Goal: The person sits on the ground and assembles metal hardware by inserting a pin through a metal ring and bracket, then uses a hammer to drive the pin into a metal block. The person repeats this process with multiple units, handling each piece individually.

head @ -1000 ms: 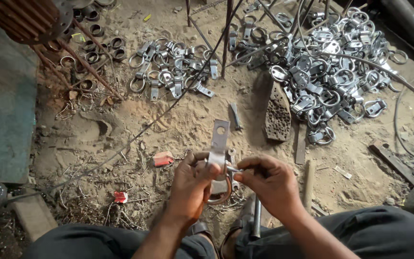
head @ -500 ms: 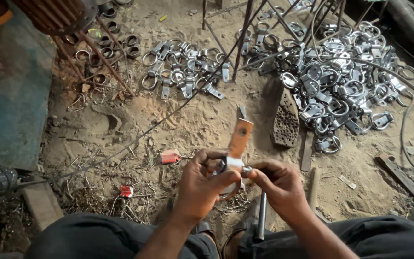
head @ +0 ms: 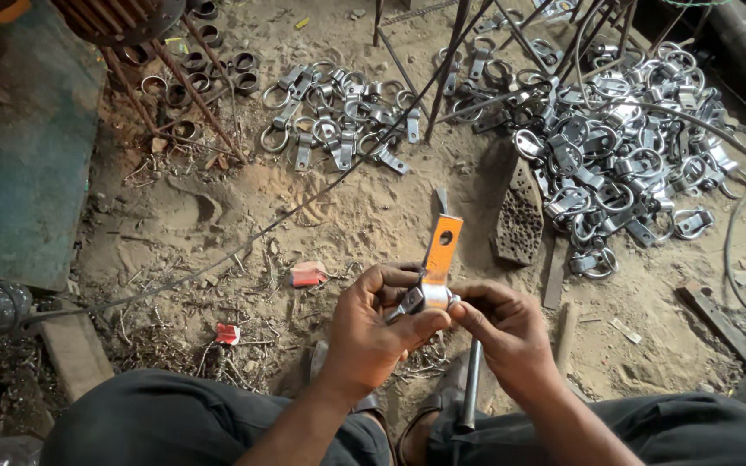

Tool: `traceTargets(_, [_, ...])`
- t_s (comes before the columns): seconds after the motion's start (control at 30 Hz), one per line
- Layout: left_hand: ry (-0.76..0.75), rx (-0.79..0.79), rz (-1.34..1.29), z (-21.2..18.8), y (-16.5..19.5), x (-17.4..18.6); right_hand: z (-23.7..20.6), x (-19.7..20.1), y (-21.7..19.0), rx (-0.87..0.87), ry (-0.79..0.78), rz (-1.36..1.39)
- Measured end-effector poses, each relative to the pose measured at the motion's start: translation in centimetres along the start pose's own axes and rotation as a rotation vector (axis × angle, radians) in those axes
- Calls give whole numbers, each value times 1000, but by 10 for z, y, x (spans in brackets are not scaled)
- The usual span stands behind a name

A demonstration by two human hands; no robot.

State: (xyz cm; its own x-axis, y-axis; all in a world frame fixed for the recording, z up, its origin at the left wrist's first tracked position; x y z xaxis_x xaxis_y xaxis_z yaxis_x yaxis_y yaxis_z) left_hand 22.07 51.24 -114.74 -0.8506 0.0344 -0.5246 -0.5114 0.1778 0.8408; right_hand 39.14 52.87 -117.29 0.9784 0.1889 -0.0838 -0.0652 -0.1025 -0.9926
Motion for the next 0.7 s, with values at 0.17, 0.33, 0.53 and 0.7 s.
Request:
traceTargets(0.17, [-15, -45, 101, -2, 9, -4, -2, 1, 2, -18, -12, -49])
traceTargets(0.33, [-84, -118, 128, -3, 13, -10, -2, 3, 20, -47, -50, -54])
traceTargets(0.53, [-18, -137, 200, -3, 14, -4, -1, 3, 17, -29, -10, -190])
traceTargets(0.7, [61, -131, 334, -3, 18, 5, -17, -20, -26, 179, -128, -484])
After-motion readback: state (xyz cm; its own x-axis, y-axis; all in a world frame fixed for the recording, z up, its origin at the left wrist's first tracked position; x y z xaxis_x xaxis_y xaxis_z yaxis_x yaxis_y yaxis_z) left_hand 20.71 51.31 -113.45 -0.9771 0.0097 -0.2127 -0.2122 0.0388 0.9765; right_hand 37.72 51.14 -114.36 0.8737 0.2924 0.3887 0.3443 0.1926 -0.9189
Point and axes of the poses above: each hand's wrist, its own z-axis towards the middle knuckle, its own x-axis out of the back of the hand, y = z × x, the point moved 9 cm from there along z, towards the middle knuckle, and after that the axes turned 2 degrees about -z, right-handed, at the moved point
